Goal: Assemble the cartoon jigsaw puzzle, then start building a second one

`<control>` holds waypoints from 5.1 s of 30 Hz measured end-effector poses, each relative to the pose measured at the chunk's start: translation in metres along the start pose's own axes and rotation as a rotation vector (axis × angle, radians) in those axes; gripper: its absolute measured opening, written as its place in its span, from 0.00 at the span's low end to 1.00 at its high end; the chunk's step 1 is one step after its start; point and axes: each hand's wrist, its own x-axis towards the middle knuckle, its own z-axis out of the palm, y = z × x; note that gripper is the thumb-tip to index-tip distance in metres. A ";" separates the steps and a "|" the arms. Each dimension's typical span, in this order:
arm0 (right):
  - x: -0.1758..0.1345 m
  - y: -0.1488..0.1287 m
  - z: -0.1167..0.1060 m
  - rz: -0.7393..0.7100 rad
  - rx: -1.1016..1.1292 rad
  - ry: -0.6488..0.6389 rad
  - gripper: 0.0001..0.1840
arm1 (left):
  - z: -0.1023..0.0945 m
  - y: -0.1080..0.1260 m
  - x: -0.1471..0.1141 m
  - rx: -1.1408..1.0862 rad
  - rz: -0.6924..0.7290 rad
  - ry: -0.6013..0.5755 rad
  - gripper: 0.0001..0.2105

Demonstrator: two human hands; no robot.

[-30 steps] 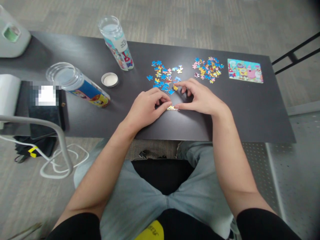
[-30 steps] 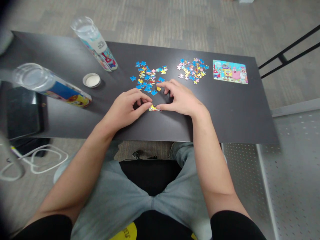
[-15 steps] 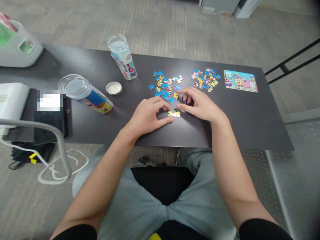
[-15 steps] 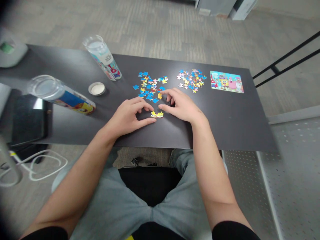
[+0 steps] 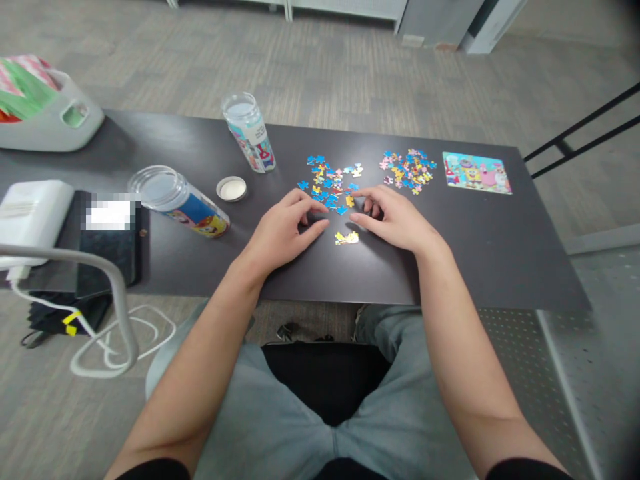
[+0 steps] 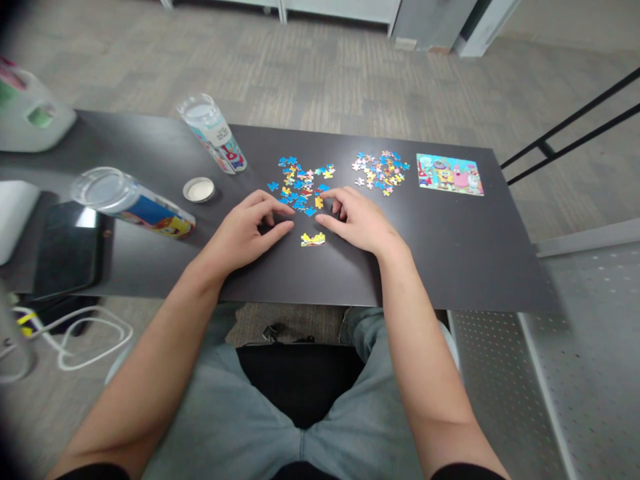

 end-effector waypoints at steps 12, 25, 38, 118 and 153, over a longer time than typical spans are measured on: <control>0.000 0.000 0.004 0.009 -0.011 -0.011 0.24 | -0.016 -0.014 0.032 0.276 -0.052 -0.099 0.38; -0.001 -0.004 0.011 0.054 -0.118 0.032 0.26 | -0.007 -0.014 0.030 0.330 -0.077 -0.108 0.38; -0.001 -0.008 0.010 0.038 -0.146 0.027 0.23 | -0.005 -0.011 0.027 0.365 -0.084 -0.131 0.40; 0.000 -0.018 -0.008 -0.027 -0.002 -0.123 0.26 | -0.003 -0.002 0.022 0.226 0.106 -0.086 0.11; 0.000 -0.015 -0.005 -0.050 -0.009 -0.133 0.23 | -0.012 -0.002 0.018 0.075 0.078 -0.179 0.16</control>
